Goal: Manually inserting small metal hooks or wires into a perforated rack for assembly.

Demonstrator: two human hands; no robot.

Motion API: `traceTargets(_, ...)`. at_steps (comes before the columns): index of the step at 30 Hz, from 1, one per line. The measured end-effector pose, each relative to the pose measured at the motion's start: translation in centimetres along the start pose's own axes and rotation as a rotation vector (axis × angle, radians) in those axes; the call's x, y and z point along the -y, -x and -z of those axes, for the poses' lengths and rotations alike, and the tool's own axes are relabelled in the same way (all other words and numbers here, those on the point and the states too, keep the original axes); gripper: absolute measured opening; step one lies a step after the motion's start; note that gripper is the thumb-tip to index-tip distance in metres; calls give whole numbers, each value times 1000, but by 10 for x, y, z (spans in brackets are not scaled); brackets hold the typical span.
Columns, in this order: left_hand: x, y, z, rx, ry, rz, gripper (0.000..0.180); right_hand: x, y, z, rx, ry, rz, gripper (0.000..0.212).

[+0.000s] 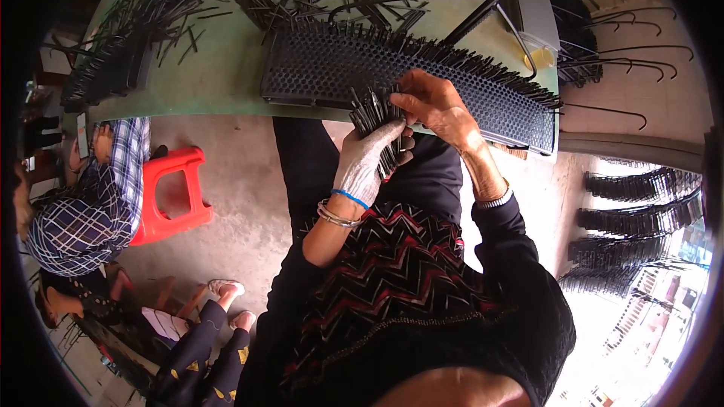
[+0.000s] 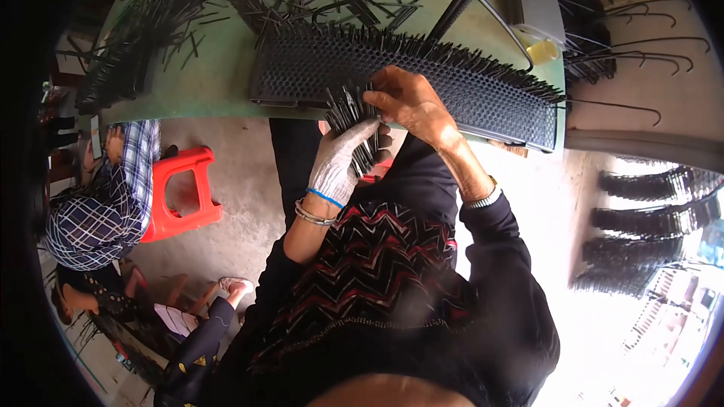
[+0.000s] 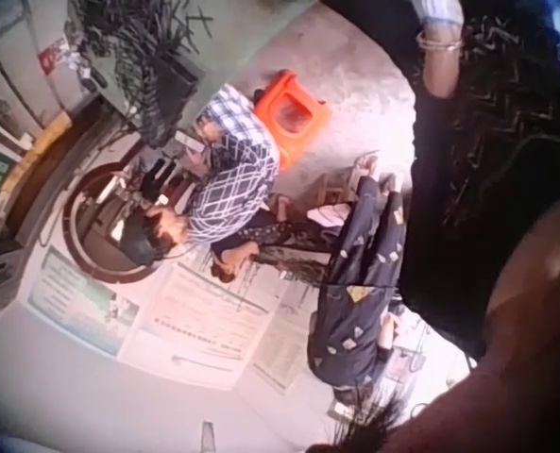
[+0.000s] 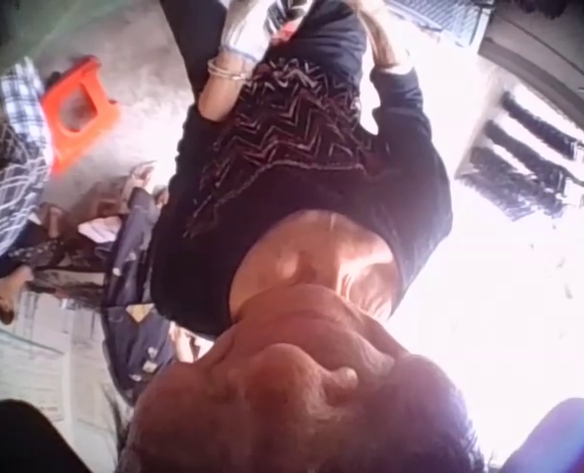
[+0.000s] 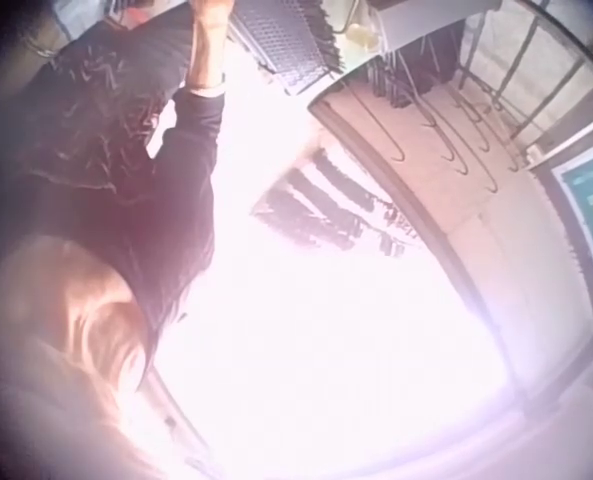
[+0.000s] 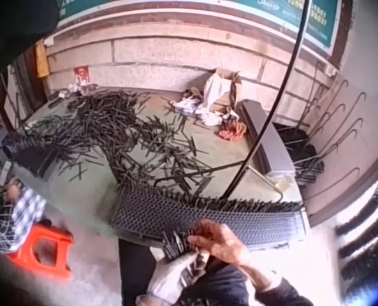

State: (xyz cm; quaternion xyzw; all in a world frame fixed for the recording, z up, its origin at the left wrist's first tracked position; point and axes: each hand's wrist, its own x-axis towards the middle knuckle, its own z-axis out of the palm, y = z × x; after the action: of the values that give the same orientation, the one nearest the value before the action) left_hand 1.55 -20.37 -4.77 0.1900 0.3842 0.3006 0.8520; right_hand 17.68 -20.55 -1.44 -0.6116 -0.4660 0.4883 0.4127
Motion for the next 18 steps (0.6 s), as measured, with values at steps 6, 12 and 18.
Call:
traceTargets(6,-6,3,-4,49,-3,-11,21,-7,-1,3,-12,-76,27,23)
traceTargets(12,-4,2,1,74,-11,2,21,-5,0,4,-15,-87,0,23)
traceTargets(18,-5,3,-2,46,-4,-4,20,-2,3,5,-1,-46,-21,22)
